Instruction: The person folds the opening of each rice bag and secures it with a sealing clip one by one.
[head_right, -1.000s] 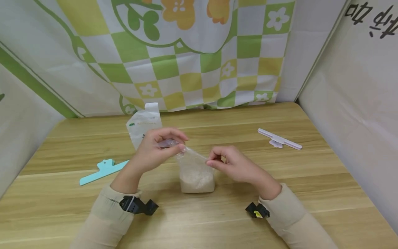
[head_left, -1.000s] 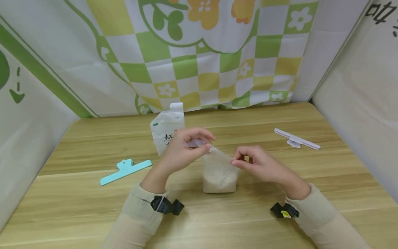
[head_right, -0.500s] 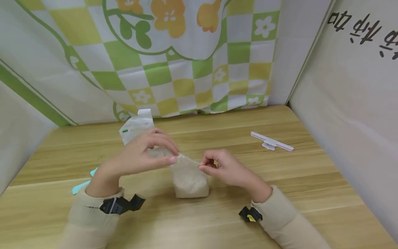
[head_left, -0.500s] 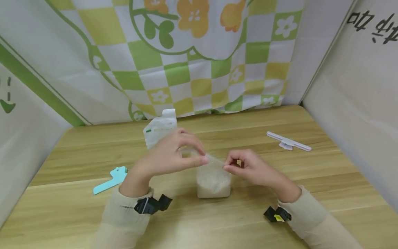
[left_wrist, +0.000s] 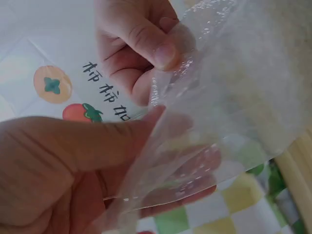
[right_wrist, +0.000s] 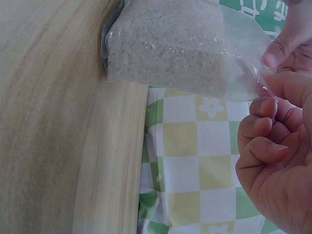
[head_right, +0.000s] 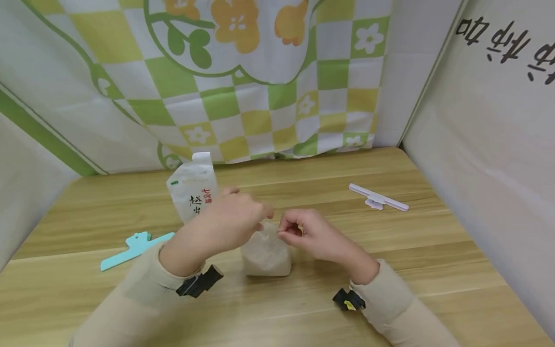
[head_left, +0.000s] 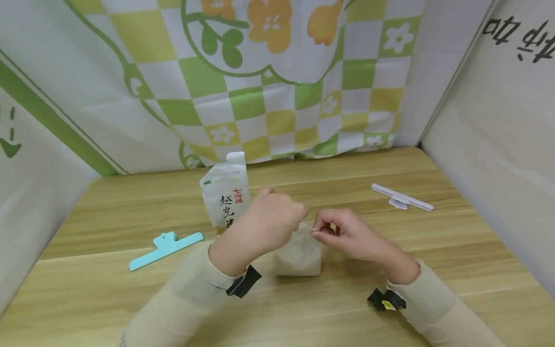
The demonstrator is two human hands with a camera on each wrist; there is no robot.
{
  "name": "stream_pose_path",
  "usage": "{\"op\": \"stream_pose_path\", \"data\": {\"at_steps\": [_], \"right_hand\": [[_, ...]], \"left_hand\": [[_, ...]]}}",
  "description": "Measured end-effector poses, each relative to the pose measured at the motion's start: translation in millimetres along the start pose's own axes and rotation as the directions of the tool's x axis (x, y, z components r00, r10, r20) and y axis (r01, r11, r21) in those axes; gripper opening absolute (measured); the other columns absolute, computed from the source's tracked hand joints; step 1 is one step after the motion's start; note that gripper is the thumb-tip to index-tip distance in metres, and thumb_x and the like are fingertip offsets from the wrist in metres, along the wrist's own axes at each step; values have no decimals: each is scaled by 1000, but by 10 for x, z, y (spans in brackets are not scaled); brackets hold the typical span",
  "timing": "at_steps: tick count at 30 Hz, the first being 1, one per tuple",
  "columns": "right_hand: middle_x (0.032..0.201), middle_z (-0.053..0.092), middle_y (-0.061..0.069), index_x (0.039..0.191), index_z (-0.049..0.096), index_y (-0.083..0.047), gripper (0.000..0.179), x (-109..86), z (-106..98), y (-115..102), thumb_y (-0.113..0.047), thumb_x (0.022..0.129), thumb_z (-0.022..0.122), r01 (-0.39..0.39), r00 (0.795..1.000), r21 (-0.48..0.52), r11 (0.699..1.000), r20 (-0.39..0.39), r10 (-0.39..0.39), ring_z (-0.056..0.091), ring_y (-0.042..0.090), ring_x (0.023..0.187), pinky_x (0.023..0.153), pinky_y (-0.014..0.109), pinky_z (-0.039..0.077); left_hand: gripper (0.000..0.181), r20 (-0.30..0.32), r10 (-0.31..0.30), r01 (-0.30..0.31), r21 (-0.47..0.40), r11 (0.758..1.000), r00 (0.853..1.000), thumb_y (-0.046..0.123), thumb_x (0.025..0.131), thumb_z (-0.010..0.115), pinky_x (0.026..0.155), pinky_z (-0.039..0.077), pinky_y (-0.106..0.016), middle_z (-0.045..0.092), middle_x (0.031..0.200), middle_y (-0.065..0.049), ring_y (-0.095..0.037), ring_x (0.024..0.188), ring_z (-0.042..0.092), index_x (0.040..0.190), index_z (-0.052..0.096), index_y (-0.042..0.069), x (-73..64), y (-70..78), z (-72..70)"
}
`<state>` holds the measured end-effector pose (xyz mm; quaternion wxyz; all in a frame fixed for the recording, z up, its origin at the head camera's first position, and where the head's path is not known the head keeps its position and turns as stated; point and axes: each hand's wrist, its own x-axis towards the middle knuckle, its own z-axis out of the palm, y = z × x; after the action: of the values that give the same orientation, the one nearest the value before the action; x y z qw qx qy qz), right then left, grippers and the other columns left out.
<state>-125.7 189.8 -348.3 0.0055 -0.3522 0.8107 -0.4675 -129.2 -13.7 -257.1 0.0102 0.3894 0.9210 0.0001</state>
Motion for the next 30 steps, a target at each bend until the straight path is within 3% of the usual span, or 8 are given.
{"op": "stream_pose_path", "data": {"at_steps": [5, 8, 14, 20, 30], "right_hand": [[70, 51, -4, 81, 62, -12, 17, 4, 14, 5, 1, 91, 68, -2, 1000, 10, 1000, -4, 2, 44, 1, 65, 52, 19, 37], [70, 52, -4, 81, 63, -12, 16, 4, 9, 6, 1, 91, 68, -15, 1000, 7, 1000, -11, 15, 45, 1, 65, 52, 18, 38], [71, 55, -3, 81, 65, -10, 13, -3, 2, -1, -1, 91, 69, -63, 998, 13, 998, -25, 64, 47, 2, 65, 53, 19, 40], [72, 57, -4, 79, 65, -10, 13, 2, 4, -2, -7, 91, 70, -140, 989, -43, 989, -45, 138, 46, 2, 63, 53, 20, 40], [69, 53, -7, 78, 59, -11, 17, 5, 3, -26, -9, 91, 69, -95, 995, -132, 987, -15, 94, 45, 2, 65, 59, 22, 43]], "left_hand": [[22, 1, 64, -63, -198, 978, 998, 22, 96, 65, 58, 43, -29, 50, 64, 5, -10, 60, 43, 75, 67, 17, 62, -79, 130], [21, -29, 76, -81, -255, 964, 997, 23, 97, 64, 57, 39, -25, 52, 65, 7, -8, 60, 44, 78, 70, 18, 93, -123, 189], [20, -107, 76, -101, -258, 961, 991, 30, 95, 67, 53, 36, -21, 53, 64, 10, -5, 57, 42, 78, 71, 22, 91, -175, 280], [15, -156, 62, -99, -235, 967, 986, 31, 92, 71, 55, 40, -22, 64, 70, 11, -4, 59, 48, 82, 75, 22, 49, -215, 273], [10, -181, 17, -69, -282, 957, 983, 30, 89, 75, 64, 48, -22, 71, 80, 10, -2, 65, 55, 85, 76, 21, -24, -312, 234]]}}
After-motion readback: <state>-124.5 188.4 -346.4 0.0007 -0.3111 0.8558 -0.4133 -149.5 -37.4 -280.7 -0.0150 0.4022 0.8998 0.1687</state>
